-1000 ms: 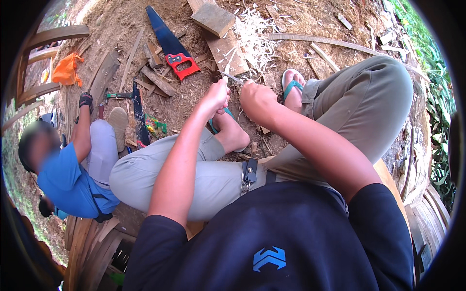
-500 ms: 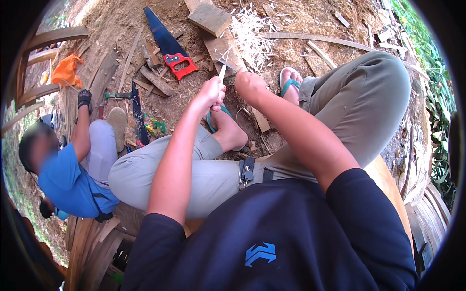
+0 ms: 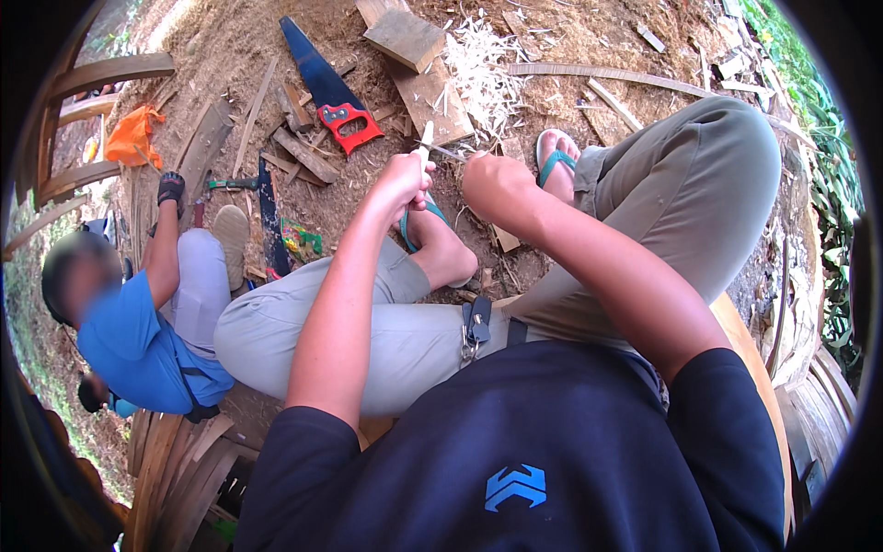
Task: The person sits on the ground and uses a curved knife to shave thin strips from a small piece of wood. They repeatedly scrape the blade along the wood, producing wood shavings that accumulate on the ground. The person occasionally pauses to inspect the wood piece.
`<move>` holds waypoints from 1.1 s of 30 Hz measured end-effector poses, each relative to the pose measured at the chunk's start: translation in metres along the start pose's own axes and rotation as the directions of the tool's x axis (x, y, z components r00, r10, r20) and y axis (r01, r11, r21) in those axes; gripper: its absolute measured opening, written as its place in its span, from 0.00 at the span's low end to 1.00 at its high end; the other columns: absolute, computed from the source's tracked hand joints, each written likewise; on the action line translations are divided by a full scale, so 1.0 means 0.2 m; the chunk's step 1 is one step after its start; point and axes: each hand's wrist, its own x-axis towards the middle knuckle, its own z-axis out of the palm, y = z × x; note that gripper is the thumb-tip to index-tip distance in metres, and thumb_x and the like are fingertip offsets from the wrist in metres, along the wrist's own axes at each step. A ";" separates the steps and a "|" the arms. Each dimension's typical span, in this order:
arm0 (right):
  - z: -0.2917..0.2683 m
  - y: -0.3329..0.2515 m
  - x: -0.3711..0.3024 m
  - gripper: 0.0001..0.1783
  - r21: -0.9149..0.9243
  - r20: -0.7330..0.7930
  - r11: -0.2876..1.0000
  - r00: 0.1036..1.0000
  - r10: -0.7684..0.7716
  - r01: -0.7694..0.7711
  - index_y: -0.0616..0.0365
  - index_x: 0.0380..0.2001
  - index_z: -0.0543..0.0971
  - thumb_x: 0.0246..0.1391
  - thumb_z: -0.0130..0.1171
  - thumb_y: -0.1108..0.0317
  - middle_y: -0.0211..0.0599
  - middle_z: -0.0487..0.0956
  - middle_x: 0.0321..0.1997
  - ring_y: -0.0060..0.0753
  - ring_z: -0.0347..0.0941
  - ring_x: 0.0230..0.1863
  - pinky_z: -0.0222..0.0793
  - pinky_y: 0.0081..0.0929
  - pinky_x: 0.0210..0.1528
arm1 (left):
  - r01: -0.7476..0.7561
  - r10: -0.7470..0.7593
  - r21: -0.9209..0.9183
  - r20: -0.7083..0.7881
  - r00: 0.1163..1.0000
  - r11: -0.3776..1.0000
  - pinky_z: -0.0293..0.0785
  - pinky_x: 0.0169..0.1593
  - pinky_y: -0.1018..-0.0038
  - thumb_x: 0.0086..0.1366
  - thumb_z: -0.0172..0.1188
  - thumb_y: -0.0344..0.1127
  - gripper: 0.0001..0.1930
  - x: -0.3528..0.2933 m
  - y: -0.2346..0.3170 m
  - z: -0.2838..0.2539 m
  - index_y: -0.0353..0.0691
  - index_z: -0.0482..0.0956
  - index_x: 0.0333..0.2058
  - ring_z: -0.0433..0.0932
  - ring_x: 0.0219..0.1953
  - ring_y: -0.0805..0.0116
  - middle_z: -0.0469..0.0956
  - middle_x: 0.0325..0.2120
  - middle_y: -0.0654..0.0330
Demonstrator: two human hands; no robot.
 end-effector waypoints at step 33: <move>-0.14 -0.10 0.02 0.26 -0.269 0.191 0.956 0.979 -0.069 0.120 0.63 0.45 0.79 0.39 0.69 0.67 0.42 0.78 0.48 0.34 0.78 0.48 0.79 0.27 0.30 | -0.111 0.124 0.122 -0.109 0.986 0.986 0.58 0.13 0.71 0.69 0.37 0.41 0.19 0.04 -0.04 0.04 0.32 0.70 0.29 0.62 0.11 0.71 0.65 0.14 0.61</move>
